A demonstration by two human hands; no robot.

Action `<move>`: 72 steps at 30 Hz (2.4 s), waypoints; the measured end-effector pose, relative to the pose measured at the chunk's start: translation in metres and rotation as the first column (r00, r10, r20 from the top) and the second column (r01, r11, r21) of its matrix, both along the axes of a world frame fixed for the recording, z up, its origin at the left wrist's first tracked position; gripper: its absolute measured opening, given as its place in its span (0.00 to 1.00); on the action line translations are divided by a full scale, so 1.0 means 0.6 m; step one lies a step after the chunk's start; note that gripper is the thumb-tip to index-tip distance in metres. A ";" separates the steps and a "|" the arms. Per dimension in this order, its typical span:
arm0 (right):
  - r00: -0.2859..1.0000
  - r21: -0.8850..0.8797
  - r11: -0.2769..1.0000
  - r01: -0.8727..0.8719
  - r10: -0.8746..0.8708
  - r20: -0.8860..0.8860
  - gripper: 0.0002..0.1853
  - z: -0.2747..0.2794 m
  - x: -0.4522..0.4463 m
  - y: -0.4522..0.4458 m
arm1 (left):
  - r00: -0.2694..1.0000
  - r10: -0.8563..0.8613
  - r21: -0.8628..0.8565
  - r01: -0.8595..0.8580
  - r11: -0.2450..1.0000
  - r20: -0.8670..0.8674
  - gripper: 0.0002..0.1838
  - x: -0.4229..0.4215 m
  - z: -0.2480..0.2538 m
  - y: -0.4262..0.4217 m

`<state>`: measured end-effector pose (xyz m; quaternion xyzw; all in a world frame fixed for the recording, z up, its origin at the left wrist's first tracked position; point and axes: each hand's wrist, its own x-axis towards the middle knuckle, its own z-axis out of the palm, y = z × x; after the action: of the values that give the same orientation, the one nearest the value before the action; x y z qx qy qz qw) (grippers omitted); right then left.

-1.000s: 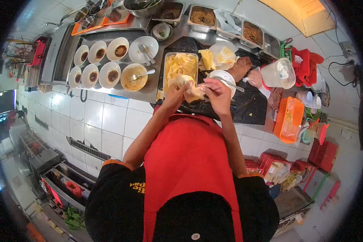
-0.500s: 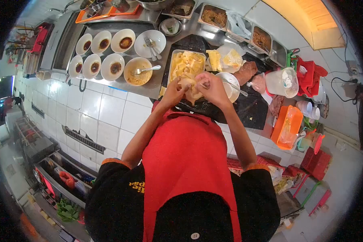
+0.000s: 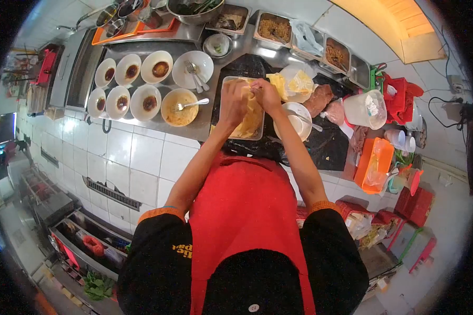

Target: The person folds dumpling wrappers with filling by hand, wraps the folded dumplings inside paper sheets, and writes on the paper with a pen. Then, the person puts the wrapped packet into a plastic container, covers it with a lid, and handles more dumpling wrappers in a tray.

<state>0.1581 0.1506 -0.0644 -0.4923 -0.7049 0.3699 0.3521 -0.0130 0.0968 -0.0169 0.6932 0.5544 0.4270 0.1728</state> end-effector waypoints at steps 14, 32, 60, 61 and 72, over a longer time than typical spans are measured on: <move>0.940 0.080 0.946 0.316 -0.300 -0.160 0.12 0.031 0.006 -0.138 | 0.947 -0.177 -0.037 0.173 0.984 -0.267 0.21 0.025 -0.012 0.025; 0.701 0.011 0.702 0.712 -0.710 -0.058 0.12 0.046 0.164 -0.250 | 0.960 -0.146 -0.068 0.133 0.989 -0.238 0.31 -0.010 -0.042 -0.017; 0.500 0.111 0.757 0.644 -0.526 0.688 0.23 0.144 0.720 -0.049 | 0.966 -0.180 -0.111 0.162 0.981 -0.183 0.27 -0.021 -0.050 0.001; 0.580 0.078 0.830 0.552 -0.449 0.680 0.26 0.126 0.750 -0.037 | 0.967 -0.152 -0.117 0.130 0.984 -0.202 0.27 -0.025 -0.046 -0.004; 0.673 0.150 0.796 0.587 -0.582 0.456 0.16 0.125 0.816 -0.071 | 0.977 -0.079 -0.135 0.053 0.989 -0.196 0.32 -0.015 -0.058 -0.061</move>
<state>0.6477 0.1078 0.0105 -0.7687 -0.5730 0.1072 0.2632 -0.0221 0.0600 -0.0519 0.7383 0.5719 0.3122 0.1744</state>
